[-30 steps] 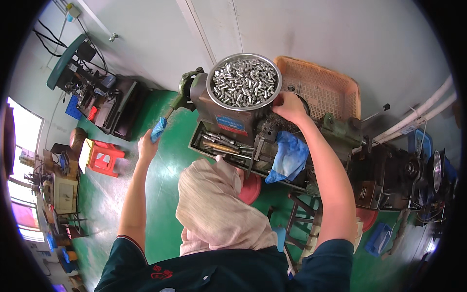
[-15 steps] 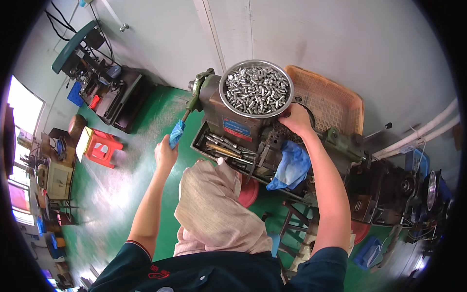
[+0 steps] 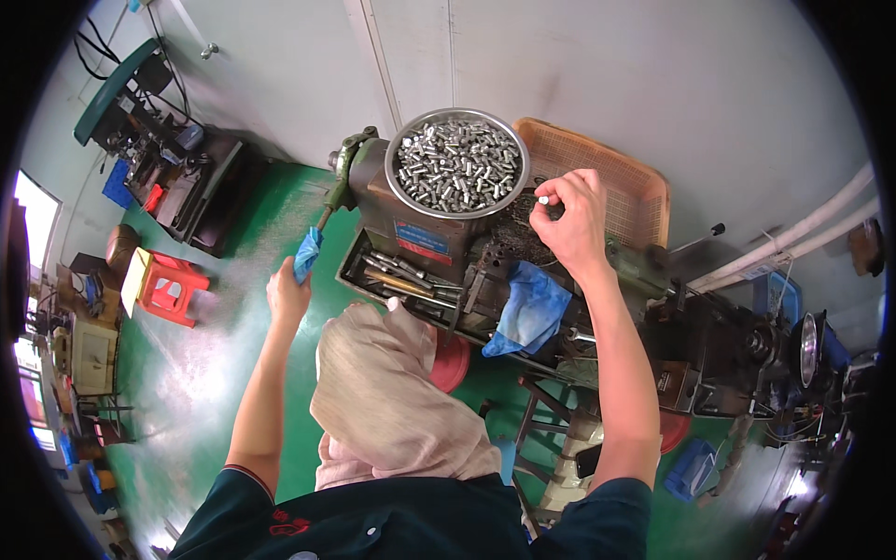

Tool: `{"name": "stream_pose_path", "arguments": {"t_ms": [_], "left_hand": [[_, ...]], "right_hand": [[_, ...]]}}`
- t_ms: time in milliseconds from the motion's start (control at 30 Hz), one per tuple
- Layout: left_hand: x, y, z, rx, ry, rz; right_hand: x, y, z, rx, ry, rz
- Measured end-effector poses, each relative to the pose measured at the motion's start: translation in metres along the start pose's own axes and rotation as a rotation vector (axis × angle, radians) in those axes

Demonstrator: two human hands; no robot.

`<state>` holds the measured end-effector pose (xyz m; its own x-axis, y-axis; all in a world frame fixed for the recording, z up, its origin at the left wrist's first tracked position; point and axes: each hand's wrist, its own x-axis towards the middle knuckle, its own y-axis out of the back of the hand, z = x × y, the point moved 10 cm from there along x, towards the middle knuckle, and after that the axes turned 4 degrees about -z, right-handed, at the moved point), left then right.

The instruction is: The person operates a lathe machine by inserting metal pins into the chuck and pulling the levers to shape them, occasionally wiping the machine components with a cloth.

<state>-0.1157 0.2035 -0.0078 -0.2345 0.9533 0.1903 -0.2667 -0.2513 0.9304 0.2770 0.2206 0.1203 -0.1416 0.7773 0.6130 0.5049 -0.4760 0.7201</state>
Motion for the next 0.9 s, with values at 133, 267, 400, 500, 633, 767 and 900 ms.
{"name": "stream_pose_path", "arguments": {"t_ms": [133,267,400,500,633,767,900], "left_hand": [[0.0,-0.002,0.002,-0.019,0.003,-0.011],[0.0,-0.002,0.003,-0.01,-0.005,-0.013],[0.001,-0.008,-0.003,-0.04,0.044,-0.057],[0.001,-0.008,-0.004,-0.037,0.024,-0.039],[0.001,-0.006,0.0,-0.038,-0.007,-0.039],[0.0,-0.005,-0.004,-0.046,0.052,-0.05],[-0.001,-0.005,-0.003,-0.039,0.061,-0.067]], "right_hand": [[-0.003,0.012,-0.006,-0.053,0.038,0.023],[-0.007,0.011,-0.004,-0.076,0.045,0.02],[-0.007,0.019,0.018,-0.126,0.003,0.058],[-0.013,0.045,0.045,-0.288,-0.191,0.311],[0.005,0.032,0.017,-0.066,-0.116,0.223],[0.027,-0.003,-0.031,0.174,0.008,-0.008],[0.039,-0.027,-0.056,0.217,0.043,-0.137]]}}
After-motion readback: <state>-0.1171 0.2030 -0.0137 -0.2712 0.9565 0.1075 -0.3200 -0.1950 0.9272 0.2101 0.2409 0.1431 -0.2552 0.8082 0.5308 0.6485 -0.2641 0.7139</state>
